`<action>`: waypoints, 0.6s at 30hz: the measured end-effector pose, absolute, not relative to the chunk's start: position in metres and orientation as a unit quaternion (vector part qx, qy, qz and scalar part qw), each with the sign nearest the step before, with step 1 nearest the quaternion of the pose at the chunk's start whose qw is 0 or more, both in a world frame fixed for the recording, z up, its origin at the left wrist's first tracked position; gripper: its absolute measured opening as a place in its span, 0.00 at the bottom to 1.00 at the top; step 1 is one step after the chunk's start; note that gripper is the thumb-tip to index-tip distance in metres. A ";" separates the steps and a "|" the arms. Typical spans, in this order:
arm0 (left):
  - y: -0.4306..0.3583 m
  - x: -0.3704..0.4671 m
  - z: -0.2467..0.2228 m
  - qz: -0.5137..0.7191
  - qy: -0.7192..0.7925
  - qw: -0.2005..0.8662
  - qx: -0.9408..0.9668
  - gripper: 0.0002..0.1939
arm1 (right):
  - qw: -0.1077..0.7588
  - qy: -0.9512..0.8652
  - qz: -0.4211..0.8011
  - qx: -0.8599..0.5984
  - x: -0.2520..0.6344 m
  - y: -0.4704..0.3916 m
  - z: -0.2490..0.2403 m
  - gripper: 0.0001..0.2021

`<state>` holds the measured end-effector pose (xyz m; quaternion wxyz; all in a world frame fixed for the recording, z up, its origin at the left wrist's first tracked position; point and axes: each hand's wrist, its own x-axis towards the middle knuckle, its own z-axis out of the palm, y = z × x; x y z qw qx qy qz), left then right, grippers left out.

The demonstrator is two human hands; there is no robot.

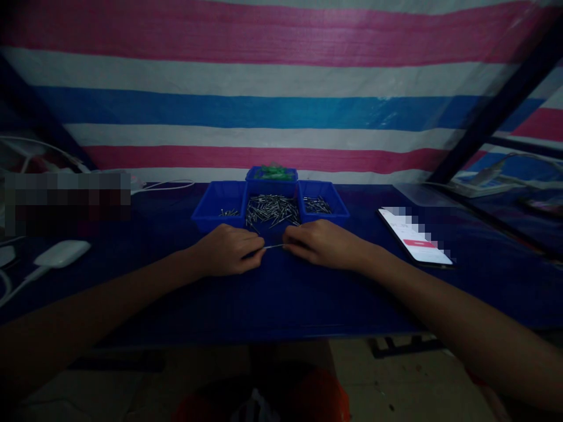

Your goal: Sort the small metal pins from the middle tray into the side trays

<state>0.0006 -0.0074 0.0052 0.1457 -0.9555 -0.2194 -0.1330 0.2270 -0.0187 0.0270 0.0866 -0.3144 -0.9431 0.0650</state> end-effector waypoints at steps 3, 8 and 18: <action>-0.008 0.001 0.006 -0.120 -0.250 0.134 -0.951 0.13 | 0.078 -0.942 0.052 -0.321 0.225 -0.019 0.027 0.12; -0.007 0.001 0.006 -0.108 -0.295 0.123 -0.941 0.14 | 0.087 -0.932 0.002 -0.351 0.228 -0.016 0.031 0.14; -0.006 0.002 0.001 -0.081 -0.341 0.113 -0.930 0.14 | 0.138 -0.813 -0.141 -0.547 0.250 0.005 0.042 0.14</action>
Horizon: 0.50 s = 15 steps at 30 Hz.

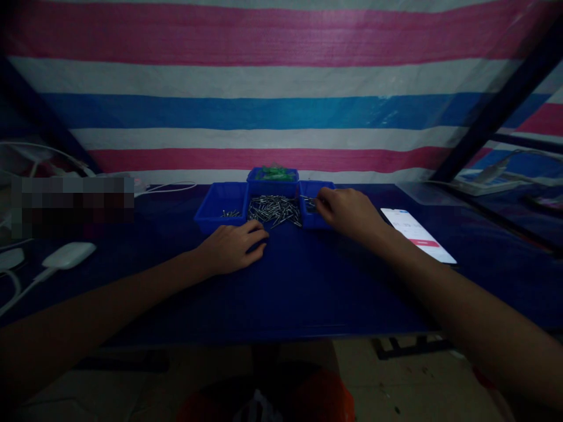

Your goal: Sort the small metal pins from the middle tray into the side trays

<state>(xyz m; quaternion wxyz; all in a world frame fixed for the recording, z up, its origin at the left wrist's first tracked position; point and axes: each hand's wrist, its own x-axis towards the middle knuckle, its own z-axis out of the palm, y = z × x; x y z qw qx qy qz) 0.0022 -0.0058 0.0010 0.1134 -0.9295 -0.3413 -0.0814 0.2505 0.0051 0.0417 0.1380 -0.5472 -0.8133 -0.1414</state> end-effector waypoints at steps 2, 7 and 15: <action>-0.006 0.002 0.001 -0.080 -0.353 0.109 -0.926 0.15 | 0.119 -0.798 -0.156 -0.570 0.255 0.010 0.040 0.14; -0.005 0.003 0.000 -0.070 -0.371 0.104 -0.920 0.17 | 0.141 -0.811 -0.148 -0.549 0.255 0.015 0.034 0.14; -0.003 0.004 -0.002 -0.073 -0.371 0.094 -0.921 0.18 | 0.218 -0.878 -0.163 -0.394 0.239 -0.002 0.032 0.10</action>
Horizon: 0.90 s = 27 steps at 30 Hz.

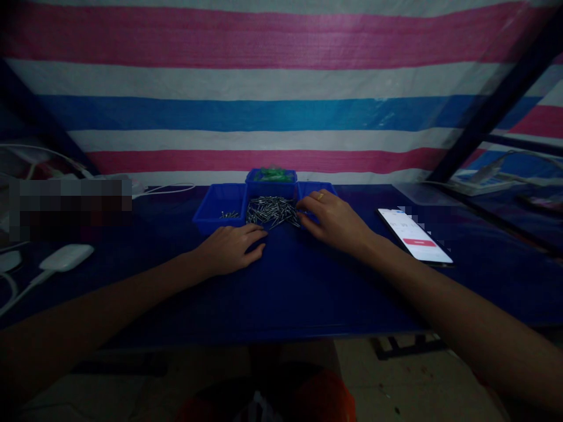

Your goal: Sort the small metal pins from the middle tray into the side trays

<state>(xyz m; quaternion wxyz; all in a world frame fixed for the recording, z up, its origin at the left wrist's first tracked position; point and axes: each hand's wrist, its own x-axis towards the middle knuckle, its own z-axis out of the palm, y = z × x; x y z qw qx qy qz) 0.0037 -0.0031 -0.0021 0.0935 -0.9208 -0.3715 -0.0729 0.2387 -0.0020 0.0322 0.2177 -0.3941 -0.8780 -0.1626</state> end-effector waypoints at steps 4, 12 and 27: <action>-0.003 0.003 -0.003 -0.081 -0.364 0.095 -0.923 0.18 | 0.186 -0.929 -0.111 -0.299 0.232 -0.011 0.030 0.10; -0.004 0.010 0.002 -0.050 -0.360 0.118 -0.924 0.14 | 0.112 -0.980 -0.165 -0.026 0.221 -0.005 0.006 0.07; 0.010 0.042 0.004 -0.049 -0.418 0.122 -0.899 0.09 | 0.183 -0.965 -0.173 -0.079 0.210 0.001 -0.003 0.12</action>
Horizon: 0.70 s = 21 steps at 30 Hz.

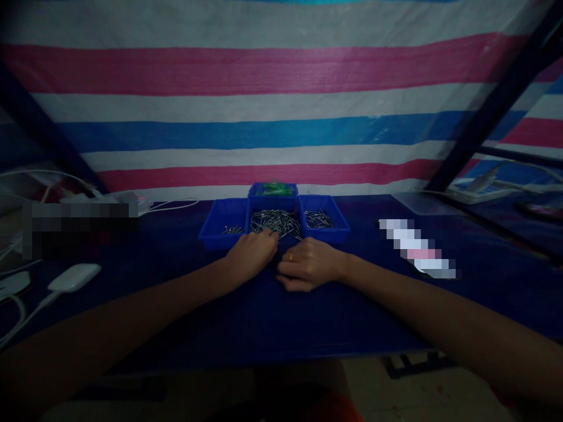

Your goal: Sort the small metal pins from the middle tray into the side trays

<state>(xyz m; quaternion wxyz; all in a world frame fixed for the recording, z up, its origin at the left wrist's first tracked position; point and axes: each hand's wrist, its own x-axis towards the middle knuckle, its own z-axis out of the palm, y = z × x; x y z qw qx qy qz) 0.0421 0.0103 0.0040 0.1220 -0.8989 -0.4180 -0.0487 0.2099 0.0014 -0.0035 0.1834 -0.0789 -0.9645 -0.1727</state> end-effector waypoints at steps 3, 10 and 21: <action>0.011 0.041 0.005 -0.053 -0.417 0.114 -0.900 0.09 | 0.150 -0.969 -0.156 -0.116 0.211 0.002 -0.001 0.14; -0.009 0.016 0.000 -0.043 -0.379 0.138 -0.914 0.08 | 0.111 -0.958 -0.083 -0.253 0.209 0.001 0.006 0.13; -0.012 0.002 -0.001 -0.086 -0.342 0.094 -0.931 0.11 | 0.064 -0.962 -0.047 -0.263 0.210 0.000 0.009 0.14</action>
